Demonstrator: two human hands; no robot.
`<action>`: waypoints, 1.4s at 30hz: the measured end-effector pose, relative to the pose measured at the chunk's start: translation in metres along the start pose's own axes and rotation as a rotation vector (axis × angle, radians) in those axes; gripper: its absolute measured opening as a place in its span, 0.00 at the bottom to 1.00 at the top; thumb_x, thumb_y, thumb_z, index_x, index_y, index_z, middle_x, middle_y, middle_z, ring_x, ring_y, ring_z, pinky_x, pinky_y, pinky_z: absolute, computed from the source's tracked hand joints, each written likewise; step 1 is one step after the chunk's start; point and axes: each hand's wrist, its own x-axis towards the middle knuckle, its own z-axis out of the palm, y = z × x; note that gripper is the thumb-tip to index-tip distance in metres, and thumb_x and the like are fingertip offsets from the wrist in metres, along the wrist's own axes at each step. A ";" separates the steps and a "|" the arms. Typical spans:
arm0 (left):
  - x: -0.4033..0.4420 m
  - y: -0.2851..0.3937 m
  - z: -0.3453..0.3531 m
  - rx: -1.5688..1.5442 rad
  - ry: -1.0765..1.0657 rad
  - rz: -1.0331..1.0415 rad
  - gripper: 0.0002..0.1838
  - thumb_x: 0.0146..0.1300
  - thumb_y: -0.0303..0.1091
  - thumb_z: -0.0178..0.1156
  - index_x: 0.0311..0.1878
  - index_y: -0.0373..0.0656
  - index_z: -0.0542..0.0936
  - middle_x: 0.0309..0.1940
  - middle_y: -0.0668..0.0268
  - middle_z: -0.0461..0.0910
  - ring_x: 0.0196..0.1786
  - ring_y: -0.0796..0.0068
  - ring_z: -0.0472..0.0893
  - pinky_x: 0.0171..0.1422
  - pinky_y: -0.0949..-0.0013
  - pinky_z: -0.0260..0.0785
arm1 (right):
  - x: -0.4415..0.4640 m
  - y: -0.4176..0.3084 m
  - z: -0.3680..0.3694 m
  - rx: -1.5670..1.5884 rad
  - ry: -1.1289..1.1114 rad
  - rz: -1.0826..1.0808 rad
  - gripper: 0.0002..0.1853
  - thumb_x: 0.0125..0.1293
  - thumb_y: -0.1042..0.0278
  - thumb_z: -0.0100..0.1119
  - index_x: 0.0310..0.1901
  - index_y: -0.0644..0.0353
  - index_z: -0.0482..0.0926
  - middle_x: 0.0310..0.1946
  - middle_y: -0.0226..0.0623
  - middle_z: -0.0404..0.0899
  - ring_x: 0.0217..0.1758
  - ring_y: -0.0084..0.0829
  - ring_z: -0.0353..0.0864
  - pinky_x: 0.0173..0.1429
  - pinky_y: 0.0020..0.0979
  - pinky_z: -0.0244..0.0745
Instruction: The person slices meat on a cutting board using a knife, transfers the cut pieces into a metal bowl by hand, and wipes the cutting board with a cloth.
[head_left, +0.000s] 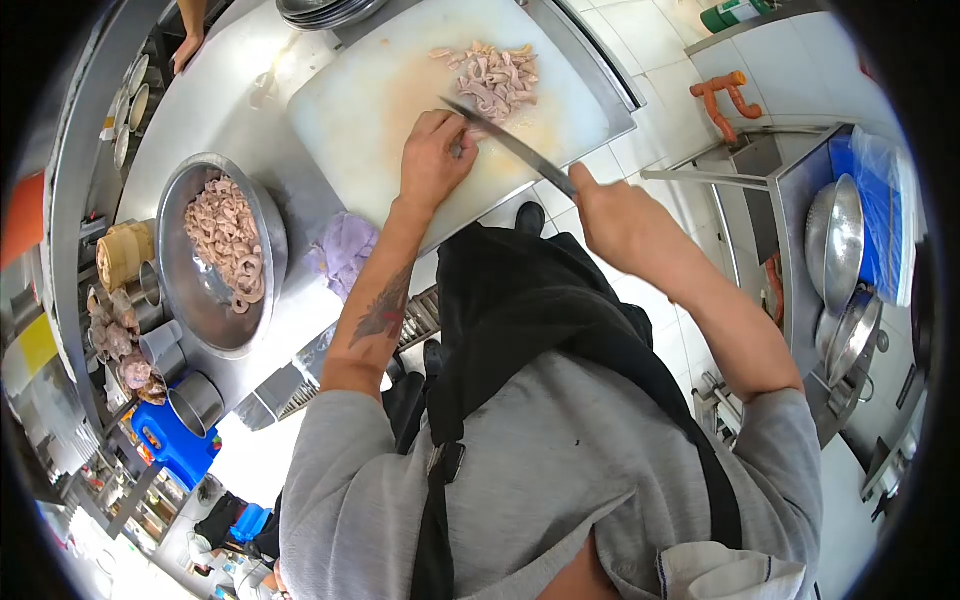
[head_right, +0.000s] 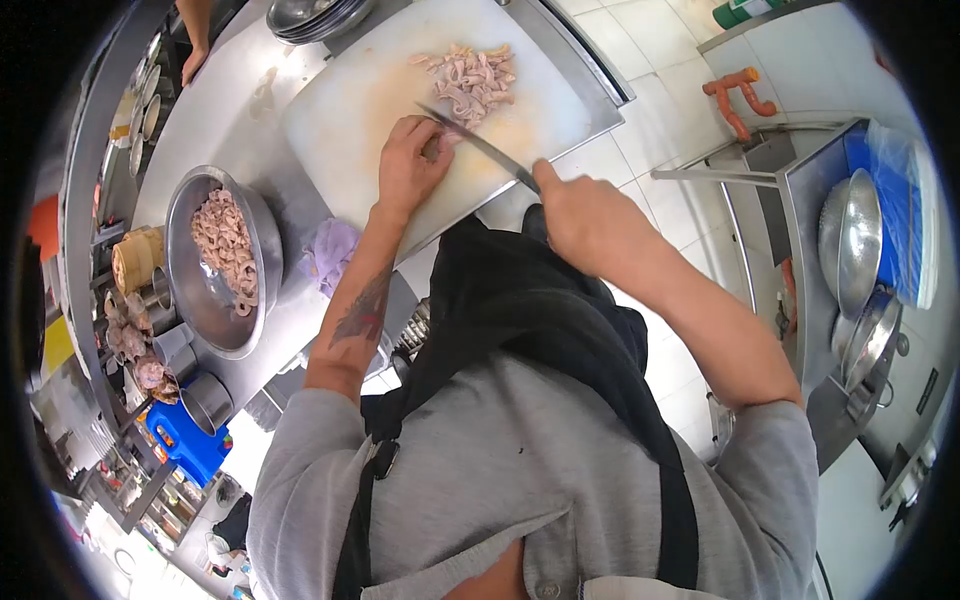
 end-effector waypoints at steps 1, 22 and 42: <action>-0.002 0.001 0.002 -0.004 -0.001 -0.004 0.10 0.55 0.26 0.69 0.42 0.39 0.84 0.41 0.57 0.83 0.48 0.53 0.83 0.53 0.56 0.78 | -0.007 0.000 0.003 0.011 -0.024 0.011 0.18 0.66 0.76 0.52 0.57 0.68 0.69 0.33 0.66 0.84 0.39 0.66 0.86 0.47 0.61 0.81; -0.036 0.014 -0.018 0.181 0.031 -0.221 0.10 0.52 0.32 0.71 0.39 0.48 0.85 0.37 0.66 0.82 0.44 0.61 0.81 0.47 0.56 0.68 | -0.003 0.016 0.008 -0.090 -0.057 -0.076 0.12 0.78 0.68 0.48 0.59 0.60 0.68 0.27 0.61 0.83 0.34 0.64 0.85 0.41 0.62 0.77; 0.044 0.007 -0.038 0.213 0.030 -0.079 0.09 0.61 0.33 0.69 0.43 0.43 0.87 0.41 0.57 0.86 0.48 0.55 0.84 0.56 0.55 0.76 | 0.025 0.081 -0.016 0.184 0.239 0.097 0.16 0.83 0.57 0.48 0.63 0.57 0.69 0.32 0.63 0.84 0.41 0.65 0.86 0.47 0.60 0.77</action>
